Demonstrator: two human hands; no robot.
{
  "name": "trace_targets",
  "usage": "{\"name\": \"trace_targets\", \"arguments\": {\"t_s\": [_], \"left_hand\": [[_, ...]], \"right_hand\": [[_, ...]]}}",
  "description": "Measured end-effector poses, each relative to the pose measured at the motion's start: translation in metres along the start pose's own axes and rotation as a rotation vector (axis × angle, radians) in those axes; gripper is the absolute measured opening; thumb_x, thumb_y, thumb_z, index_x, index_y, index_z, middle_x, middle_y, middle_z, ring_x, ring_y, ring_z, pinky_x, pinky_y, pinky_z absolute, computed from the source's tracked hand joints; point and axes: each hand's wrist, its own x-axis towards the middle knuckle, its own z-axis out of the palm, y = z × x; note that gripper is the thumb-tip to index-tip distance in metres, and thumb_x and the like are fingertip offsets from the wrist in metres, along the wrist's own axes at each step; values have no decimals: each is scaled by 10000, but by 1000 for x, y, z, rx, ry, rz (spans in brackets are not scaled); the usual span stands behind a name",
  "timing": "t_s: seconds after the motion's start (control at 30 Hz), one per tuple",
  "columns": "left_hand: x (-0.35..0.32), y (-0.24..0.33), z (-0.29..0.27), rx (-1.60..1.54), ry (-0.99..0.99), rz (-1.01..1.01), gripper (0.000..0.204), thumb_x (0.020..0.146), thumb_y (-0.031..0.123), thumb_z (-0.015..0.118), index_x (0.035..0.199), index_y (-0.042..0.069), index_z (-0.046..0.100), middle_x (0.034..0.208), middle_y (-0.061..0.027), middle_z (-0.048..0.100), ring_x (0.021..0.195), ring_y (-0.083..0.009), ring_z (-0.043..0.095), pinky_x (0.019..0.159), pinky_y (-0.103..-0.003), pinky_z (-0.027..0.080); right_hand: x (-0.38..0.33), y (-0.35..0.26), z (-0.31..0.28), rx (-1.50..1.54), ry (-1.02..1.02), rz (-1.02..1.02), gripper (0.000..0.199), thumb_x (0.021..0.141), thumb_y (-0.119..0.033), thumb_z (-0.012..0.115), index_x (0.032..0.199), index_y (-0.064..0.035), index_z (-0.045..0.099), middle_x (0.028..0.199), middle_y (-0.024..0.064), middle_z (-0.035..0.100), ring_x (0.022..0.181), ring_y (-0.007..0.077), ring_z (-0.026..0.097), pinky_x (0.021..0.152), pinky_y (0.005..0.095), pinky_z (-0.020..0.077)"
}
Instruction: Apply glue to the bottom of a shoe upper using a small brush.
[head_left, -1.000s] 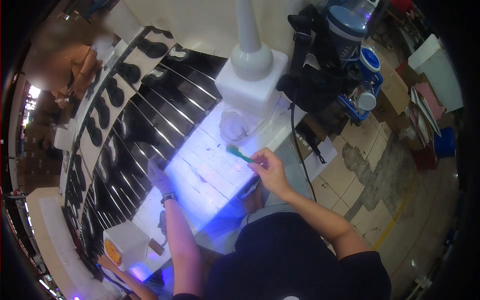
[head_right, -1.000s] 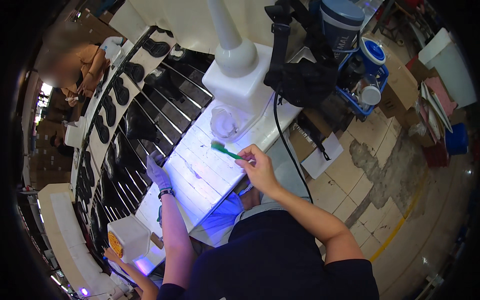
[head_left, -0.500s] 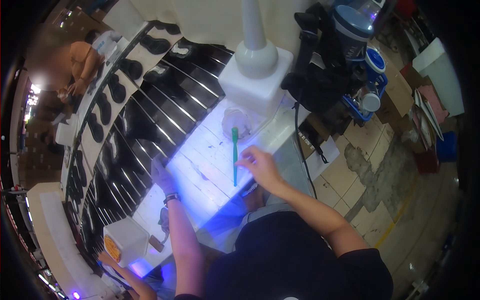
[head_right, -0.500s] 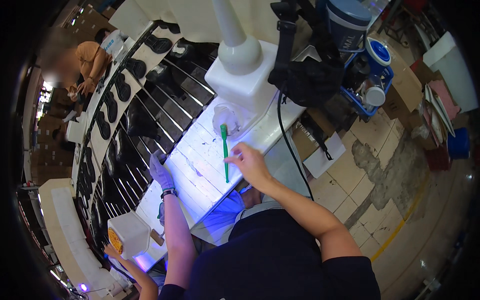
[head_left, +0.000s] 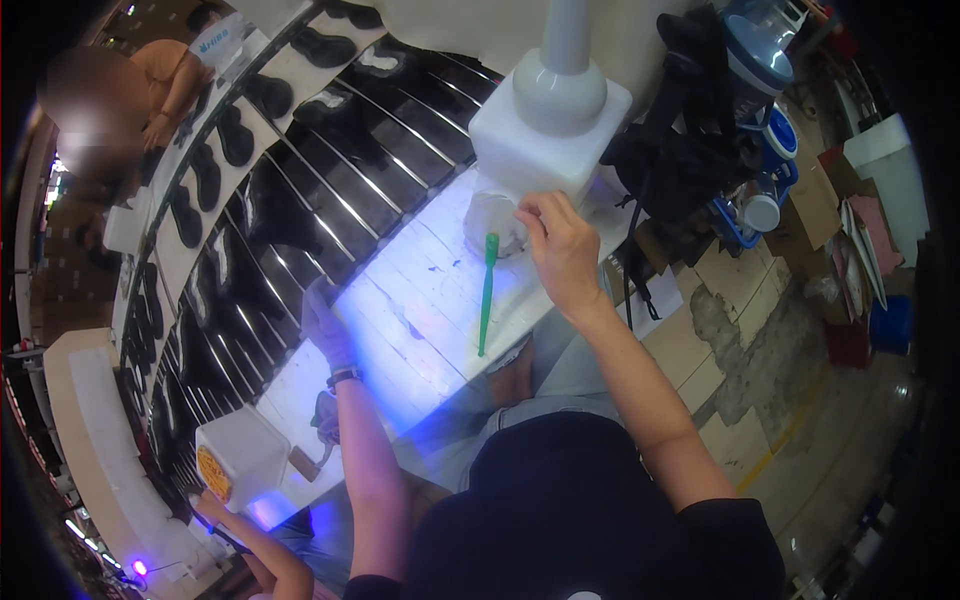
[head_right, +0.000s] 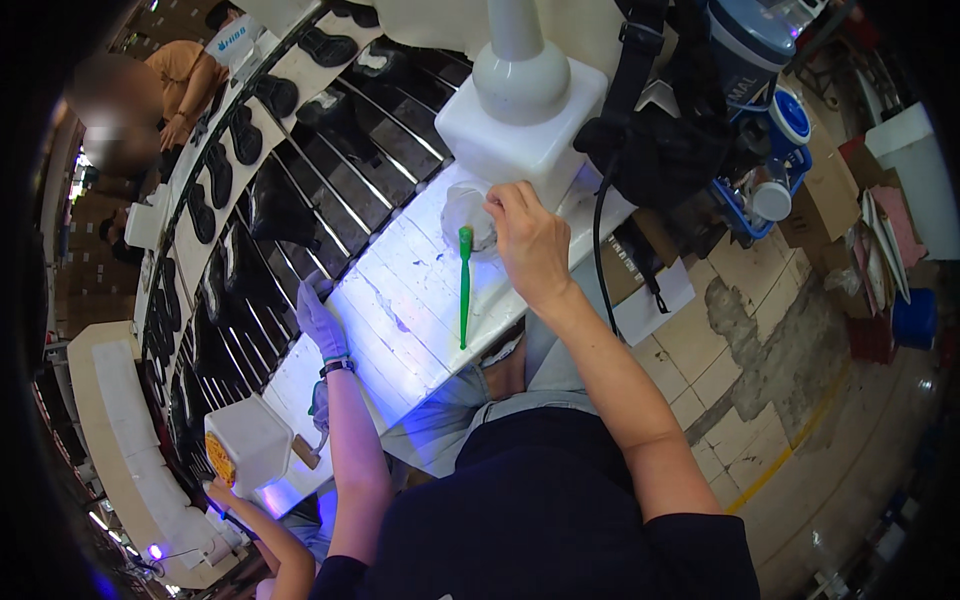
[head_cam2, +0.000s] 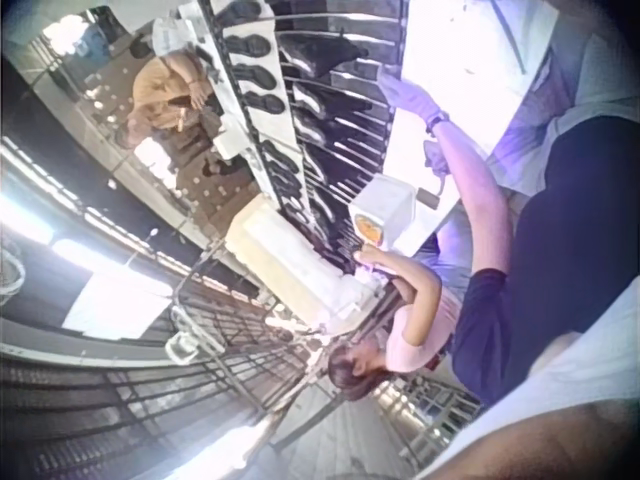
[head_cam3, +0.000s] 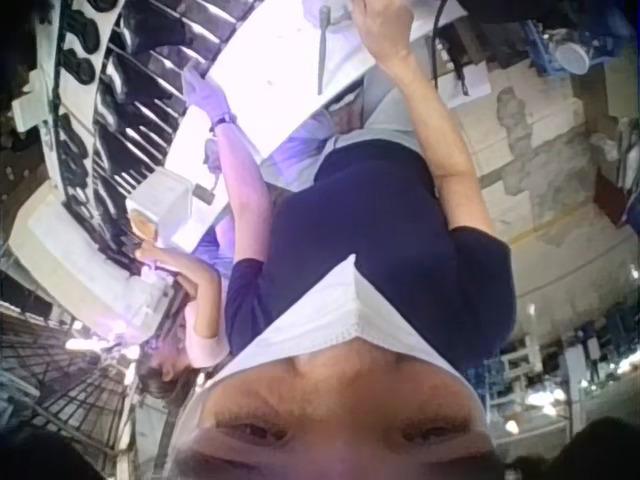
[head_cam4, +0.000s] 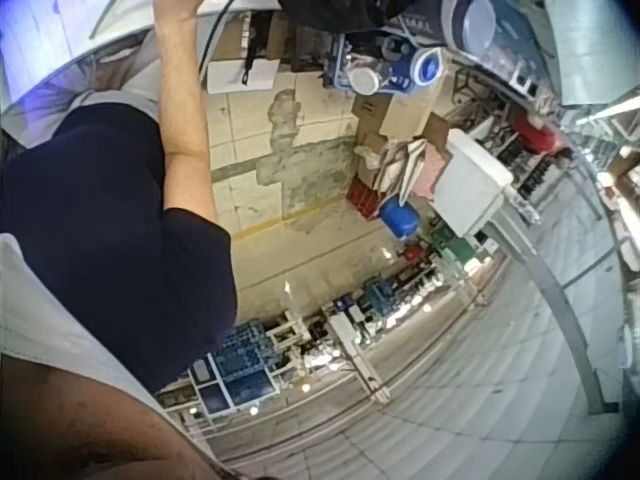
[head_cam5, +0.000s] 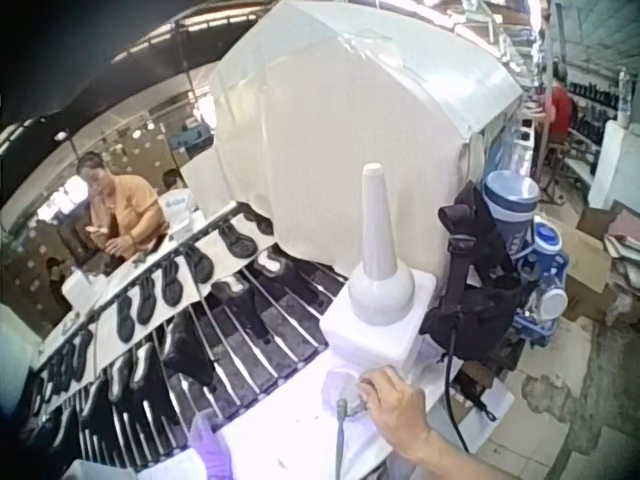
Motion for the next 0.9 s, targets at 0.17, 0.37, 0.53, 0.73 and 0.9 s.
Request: {"name": "trace_targets", "arguments": {"t_s": [0.17, 0.37, 0.53, 0.73, 0.9], "left_hand": [[1, 0, 1, -22, -42, -14, 415, 1028, 268, 361, 1077, -14, 662, 871, -71, 648, 816, -157, 602, 801, -296, 482], [2, -3, 1, -41, -31, 21, 457, 1037, 330, 359, 1081, -6, 666, 858, -71, 660, 802, -150, 605, 795, -292, 479], [0, -2, 0, -69, -31, -9, 421, 1034, 281, 362, 1074, -4, 670, 860, -63, 652, 815, -152, 604, 794, -291, 483], [2, -10, 1, -38, -39, 21, 491, 1039, 388, 355, 1085, 6, 661, 853, -77, 669, 788, -143, 604, 791, -294, 472], [3, 1, 2, -24, -38, 47, 490, 1041, 385, 347, 1091, 12, 660, 856, -75, 670, 782, -141, 599, 793, -291, 472]], "right_hand": [[6, -2, -2, -83, -20, -1, 60, 854, -85, 644, 874, -79, 588, 866, 56, 625, 710, 317, 633, 584, 404, 483], [9, -4, 1, -171, -39, -42, 81, 852, -59, 630, 855, -73, 550, 848, 70, 608, 705, 339, 632, 577, 427, 474], [6, 0, 1, -193, -87, -30, 77, 857, -68, 628, 881, -63, 555, 846, 89, 598, 739, 330, 622, 614, 402, 465], [10, 6, -8, -146, -120, -142, 121, 829, -7, 610, 884, -72, 523, 833, 89, 581, 748, 332, 630, 594, 439, 470], [16, 8, -20, -134, -237, -140, 105, 836, 3, 609, 891, -45, 534, 842, 111, 589, 772, 331, 625, 636, 394, 472]]}}
